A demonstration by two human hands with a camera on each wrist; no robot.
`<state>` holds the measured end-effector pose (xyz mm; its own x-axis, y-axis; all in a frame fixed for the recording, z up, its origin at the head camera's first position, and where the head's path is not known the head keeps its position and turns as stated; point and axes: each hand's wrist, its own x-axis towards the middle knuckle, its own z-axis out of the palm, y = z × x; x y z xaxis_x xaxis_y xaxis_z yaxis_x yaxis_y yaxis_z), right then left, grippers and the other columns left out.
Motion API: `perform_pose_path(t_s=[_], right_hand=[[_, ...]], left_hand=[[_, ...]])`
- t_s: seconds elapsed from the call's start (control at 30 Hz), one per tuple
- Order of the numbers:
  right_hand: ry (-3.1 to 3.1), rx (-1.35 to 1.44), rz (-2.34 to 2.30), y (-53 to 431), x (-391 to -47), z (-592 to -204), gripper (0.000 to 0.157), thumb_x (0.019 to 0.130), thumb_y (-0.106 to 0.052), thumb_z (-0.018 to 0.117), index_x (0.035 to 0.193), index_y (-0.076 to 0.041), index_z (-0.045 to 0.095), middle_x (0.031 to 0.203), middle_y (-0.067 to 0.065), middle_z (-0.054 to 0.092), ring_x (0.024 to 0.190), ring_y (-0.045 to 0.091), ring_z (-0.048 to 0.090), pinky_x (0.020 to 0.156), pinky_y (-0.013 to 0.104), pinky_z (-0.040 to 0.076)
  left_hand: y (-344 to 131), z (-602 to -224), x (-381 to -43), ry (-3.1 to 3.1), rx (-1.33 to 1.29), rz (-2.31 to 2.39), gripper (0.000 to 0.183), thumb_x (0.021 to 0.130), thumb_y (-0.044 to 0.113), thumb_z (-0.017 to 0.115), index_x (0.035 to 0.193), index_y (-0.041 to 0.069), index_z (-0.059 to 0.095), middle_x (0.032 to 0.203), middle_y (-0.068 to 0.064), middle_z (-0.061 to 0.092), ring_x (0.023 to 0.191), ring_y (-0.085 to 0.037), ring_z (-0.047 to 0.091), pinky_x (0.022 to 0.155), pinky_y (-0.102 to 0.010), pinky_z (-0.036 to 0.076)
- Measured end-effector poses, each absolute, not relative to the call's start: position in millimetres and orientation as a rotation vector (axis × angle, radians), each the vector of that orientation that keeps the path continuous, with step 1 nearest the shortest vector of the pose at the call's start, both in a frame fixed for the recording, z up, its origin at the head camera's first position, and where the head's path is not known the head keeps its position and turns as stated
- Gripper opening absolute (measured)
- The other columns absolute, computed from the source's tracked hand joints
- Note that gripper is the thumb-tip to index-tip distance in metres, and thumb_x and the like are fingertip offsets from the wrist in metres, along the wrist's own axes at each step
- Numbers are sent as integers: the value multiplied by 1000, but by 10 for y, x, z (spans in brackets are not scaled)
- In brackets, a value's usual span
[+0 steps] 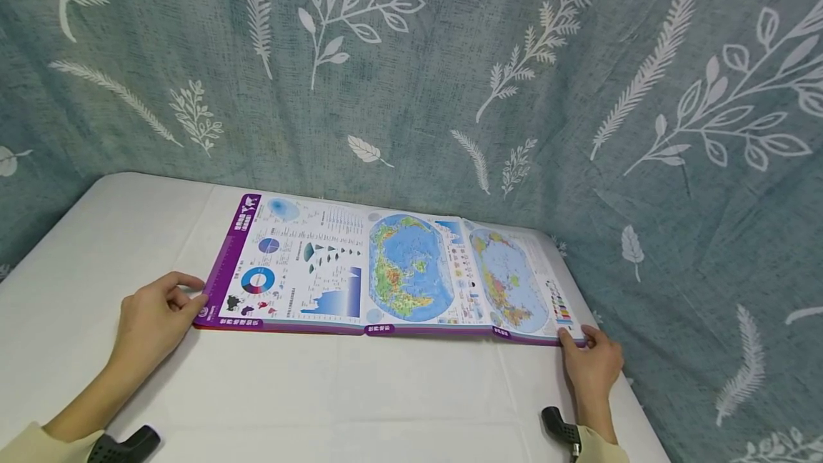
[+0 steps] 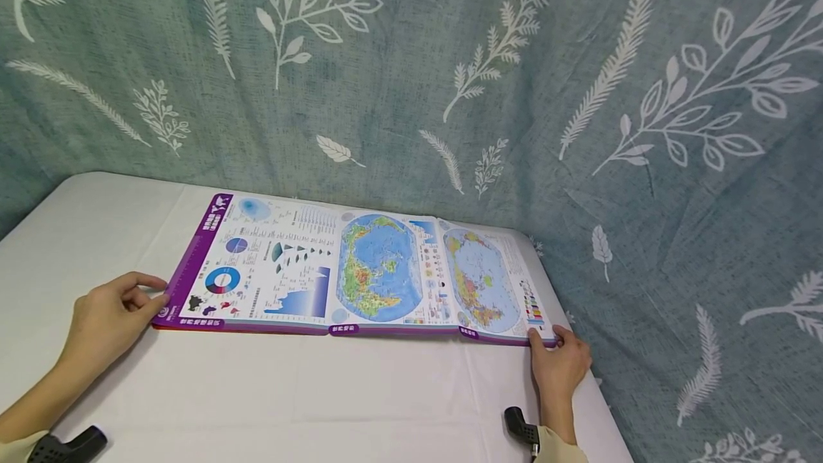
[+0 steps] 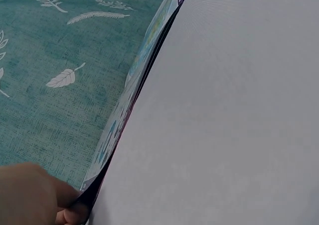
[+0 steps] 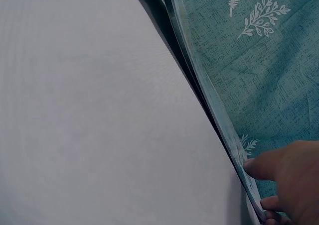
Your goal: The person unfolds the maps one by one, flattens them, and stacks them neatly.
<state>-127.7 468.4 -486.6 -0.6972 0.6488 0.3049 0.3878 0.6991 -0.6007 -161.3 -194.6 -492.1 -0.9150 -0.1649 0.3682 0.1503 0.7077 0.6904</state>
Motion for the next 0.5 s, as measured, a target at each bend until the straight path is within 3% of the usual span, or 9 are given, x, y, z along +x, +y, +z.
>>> perform_pose_path(t_s=[0.33,0.5], right_hand=[[-2396,-781,646,4640,-1270,-4869,53,96,-18,69,134,17,56,125,39,50,125,56,42,106,66,30],[-2389,-669,583,4613,-1289,-4843,57,102,-31,65,137,14,56,134,41,53,132,58,43,112,66,30]], left_hand=[[-1976,-4940,-1610,-2527,2,-1050,12,95,11,74,104,3,72,65,-1,56,56,-11,42,53,-28,31],[-2009,-4971,-1611,-2528,-2,-1036,15,96,17,75,103,3,73,67,-2,55,59,-12,42,55,-29,31]])
